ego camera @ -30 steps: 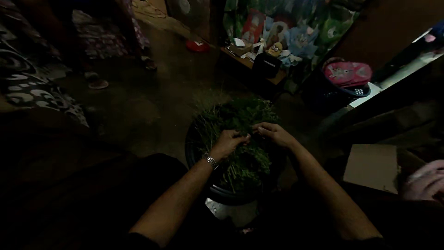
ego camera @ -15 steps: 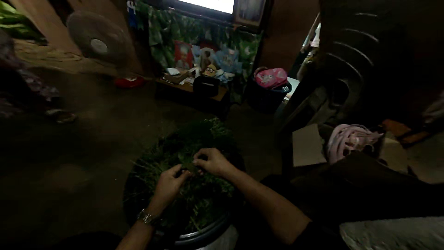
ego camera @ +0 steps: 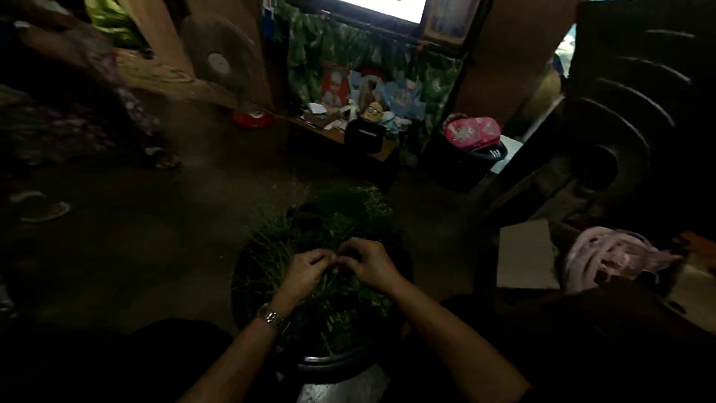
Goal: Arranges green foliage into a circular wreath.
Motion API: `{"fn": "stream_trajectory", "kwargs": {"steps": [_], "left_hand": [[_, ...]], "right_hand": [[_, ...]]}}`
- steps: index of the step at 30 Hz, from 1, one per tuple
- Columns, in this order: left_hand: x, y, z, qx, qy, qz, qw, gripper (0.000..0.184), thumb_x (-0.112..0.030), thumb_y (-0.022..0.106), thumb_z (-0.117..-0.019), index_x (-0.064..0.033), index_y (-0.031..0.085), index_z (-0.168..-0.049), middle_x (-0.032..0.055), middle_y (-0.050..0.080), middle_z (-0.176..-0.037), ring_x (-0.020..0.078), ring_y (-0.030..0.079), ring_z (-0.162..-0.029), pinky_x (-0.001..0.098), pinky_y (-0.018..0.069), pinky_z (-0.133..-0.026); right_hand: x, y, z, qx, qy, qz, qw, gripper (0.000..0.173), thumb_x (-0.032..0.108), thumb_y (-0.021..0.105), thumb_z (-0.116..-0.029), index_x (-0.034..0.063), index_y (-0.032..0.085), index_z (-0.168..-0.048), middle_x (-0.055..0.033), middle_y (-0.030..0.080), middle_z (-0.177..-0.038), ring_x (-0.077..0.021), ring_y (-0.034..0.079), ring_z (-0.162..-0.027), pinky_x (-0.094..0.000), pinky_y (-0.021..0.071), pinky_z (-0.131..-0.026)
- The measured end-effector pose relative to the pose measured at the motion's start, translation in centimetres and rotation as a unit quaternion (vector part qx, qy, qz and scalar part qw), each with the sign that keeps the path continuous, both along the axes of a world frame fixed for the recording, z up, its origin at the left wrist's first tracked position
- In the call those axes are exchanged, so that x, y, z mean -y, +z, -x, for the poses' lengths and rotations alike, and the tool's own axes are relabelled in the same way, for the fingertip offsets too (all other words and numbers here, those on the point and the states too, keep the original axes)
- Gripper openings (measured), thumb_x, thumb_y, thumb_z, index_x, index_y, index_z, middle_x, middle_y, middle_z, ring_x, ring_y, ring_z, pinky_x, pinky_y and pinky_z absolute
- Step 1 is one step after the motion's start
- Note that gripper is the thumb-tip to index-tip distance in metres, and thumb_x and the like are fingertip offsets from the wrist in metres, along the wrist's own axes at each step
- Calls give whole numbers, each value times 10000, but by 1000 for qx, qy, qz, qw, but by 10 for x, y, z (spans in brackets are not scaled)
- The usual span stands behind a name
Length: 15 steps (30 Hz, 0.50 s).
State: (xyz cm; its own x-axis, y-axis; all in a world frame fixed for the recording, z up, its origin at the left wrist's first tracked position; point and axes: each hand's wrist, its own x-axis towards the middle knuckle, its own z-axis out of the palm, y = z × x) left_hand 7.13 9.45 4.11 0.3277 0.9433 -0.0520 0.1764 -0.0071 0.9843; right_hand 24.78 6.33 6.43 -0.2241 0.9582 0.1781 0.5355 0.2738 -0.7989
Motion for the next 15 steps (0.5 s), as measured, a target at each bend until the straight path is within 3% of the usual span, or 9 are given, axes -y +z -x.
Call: {"fn": "stream_trajectory", "kwargs": {"steps": [3, 7, 10, 15], "left_hand": [[-2, 1, 3, 9, -17, 38, 999, 150, -57, 552, -1038, 12, 686, -1045, -26, 692, -867, 27, 657, -772, 214, 560, -786], [1, 0, 4, 37, -4, 47, 998, 165, -59, 552, -1028, -30, 685, -934, -53, 663, -781, 29, 636, -727, 211, 544, -746], [2, 2, 3, 60, 22, 48, 997, 185, -52, 544, -1017, -59, 663, -876, -61, 636, -749, 28, 612, -697, 210, 532, -715], [3, 13, 6, 44, 17, 49, 998, 178, -41, 543, -1020, -39, 667, -893, -56, 617, -760, 15, 590, -711, 193, 514, -727]], "right_hand": [[2, -2, 1, 28, 7, -33, 999, 209, 74, 613, -994, -68, 707, -1115, -190, 719, -1034, -203, 695, -917, -314, 557, -865], [4, -5, 6, 26, 3, -63, 998, 166, 59, 655, -954, -76, 702, -1040, -175, 710, -930, -186, 681, -805, -303, 569, -776], [4, -12, 13, 34, 0, -143, 989, 154, 61, 689, -903, -78, 697, -966, -171, 696, -865, -189, 665, -725, -299, 571, -704], [3, -18, 19, 45, -16, -212, 976, 116, 37, 677, -875, -61, 710, -927, -152, 700, -830, -155, 656, -666, -263, 570, -646]]}}
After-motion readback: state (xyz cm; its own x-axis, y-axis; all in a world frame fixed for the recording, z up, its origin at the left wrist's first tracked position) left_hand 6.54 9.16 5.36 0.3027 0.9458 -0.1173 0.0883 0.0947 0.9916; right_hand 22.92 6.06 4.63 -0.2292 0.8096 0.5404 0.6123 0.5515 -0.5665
